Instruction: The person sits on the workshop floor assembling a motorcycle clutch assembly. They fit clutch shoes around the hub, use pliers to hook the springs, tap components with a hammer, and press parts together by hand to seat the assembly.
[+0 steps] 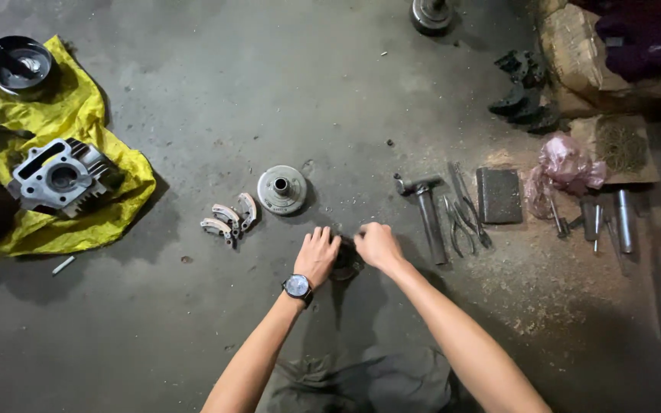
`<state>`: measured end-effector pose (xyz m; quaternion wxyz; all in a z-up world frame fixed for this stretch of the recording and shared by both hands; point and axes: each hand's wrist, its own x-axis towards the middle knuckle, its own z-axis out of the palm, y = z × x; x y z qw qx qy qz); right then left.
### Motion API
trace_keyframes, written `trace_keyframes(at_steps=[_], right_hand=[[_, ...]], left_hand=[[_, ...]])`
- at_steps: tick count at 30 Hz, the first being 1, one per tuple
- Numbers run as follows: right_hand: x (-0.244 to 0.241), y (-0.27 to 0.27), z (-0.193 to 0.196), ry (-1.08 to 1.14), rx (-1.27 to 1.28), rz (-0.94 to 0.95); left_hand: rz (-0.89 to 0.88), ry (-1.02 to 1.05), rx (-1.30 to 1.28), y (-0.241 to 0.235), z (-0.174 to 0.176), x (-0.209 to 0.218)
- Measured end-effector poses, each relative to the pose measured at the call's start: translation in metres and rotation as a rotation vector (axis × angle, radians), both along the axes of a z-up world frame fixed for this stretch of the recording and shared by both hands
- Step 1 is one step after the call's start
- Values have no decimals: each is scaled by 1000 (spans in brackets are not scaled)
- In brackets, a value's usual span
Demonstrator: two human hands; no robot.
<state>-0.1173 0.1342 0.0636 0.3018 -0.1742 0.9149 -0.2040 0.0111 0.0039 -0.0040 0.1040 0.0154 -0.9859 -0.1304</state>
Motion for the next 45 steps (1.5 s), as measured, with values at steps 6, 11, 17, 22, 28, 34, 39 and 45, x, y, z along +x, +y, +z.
trace_keyframes(at_steps=[6, 11, 17, 22, 28, 34, 39, 45], right_hand=[[1, -3, 1, 138, 225, 108], [-12, -7, -11, 64, 255, 83], [-15, -7, -15, 53, 272, 100], [-12, -4, -12, 62, 259, 105], [-6, -9, -12, 109, 275, 152], [-5, -8, -9, 79, 269, 115], [-9, -12, -7, 39, 306, 98], [-12, -8, -6, 3, 253, 46]], left_hand=[[-68, -184, 36, 3, -5, -3], [-22, -84, 118, 2, 0, 1], [-45, -105, 154, 1, 1, 4], [-45, -53, 119, 0, -2, 1], [65, -174, 51, 12, 11, -9], [293, -135, 222, 26, 13, -14], [319, -114, 261, 33, 26, -22], [398, 14, 408, 7, 2, -61]])
